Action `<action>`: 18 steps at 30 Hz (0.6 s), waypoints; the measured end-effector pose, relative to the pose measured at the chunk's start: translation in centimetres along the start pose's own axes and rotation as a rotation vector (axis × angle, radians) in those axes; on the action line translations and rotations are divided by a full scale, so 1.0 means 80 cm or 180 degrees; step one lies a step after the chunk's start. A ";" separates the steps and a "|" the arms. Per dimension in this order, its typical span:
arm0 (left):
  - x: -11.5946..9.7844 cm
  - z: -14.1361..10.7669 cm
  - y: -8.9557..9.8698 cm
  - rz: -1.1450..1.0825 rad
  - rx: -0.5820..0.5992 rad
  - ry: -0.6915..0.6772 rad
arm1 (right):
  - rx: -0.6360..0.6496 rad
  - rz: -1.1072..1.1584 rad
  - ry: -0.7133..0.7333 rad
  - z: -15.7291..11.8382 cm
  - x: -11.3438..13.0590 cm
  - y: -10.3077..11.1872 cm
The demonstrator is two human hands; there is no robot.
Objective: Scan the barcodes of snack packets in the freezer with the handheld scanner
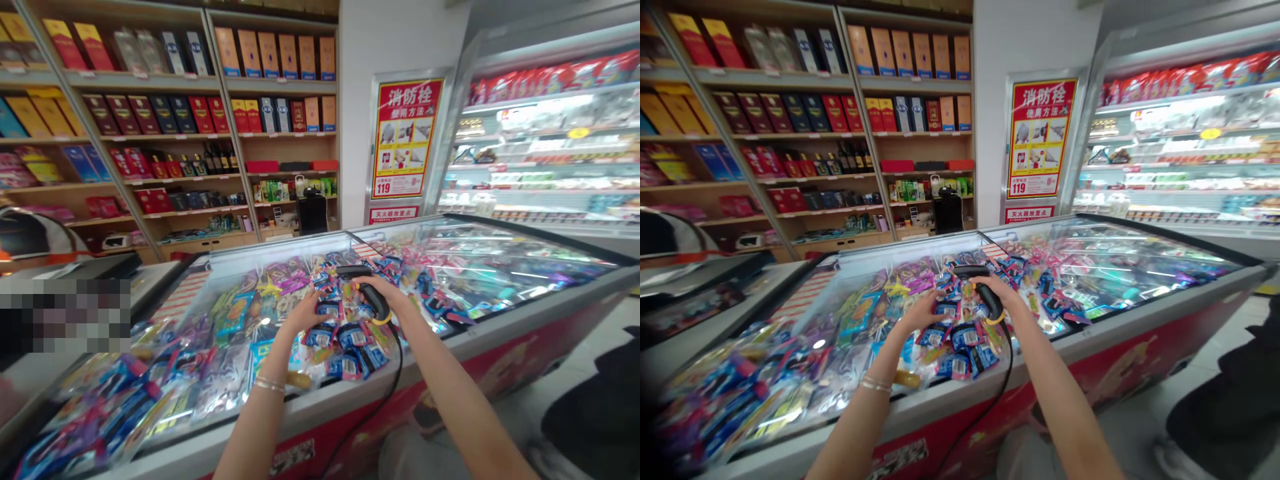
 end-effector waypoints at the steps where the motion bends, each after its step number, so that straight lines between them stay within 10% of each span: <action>1: 0.004 -0.001 -0.002 -0.0028 -0.0033 0.0038 | 0.0064 -0.0024 -0.0045 0.006 -0.004 0.003; 6: 0.000 0.000 0.007 -0.0116 -0.0309 -0.0035 | 0.0084 0.0156 -0.0092 0.012 -0.018 0.018; 14: -0.009 0.000 0.084 0.0083 -0.2085 0.0006 | 0.0443 -0.0008 -0.0086 0.006 -0.034 0.014; 18: -0.011 -0.008 0.093 0.0330 -0.2363 -0.0037 | 0.0443 0.0188 -0.0243 0.002 -0.037 0.017</action>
Point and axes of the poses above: each hand's wrist, its own z-axis towards the middle knuckle, its own y-axis out of the back of the hand, x = y × z, the point moved 10 cm from there along z, towards the middle knuckle, and after that the axes turned 15 degrees about -x, right-handed, at the moved point
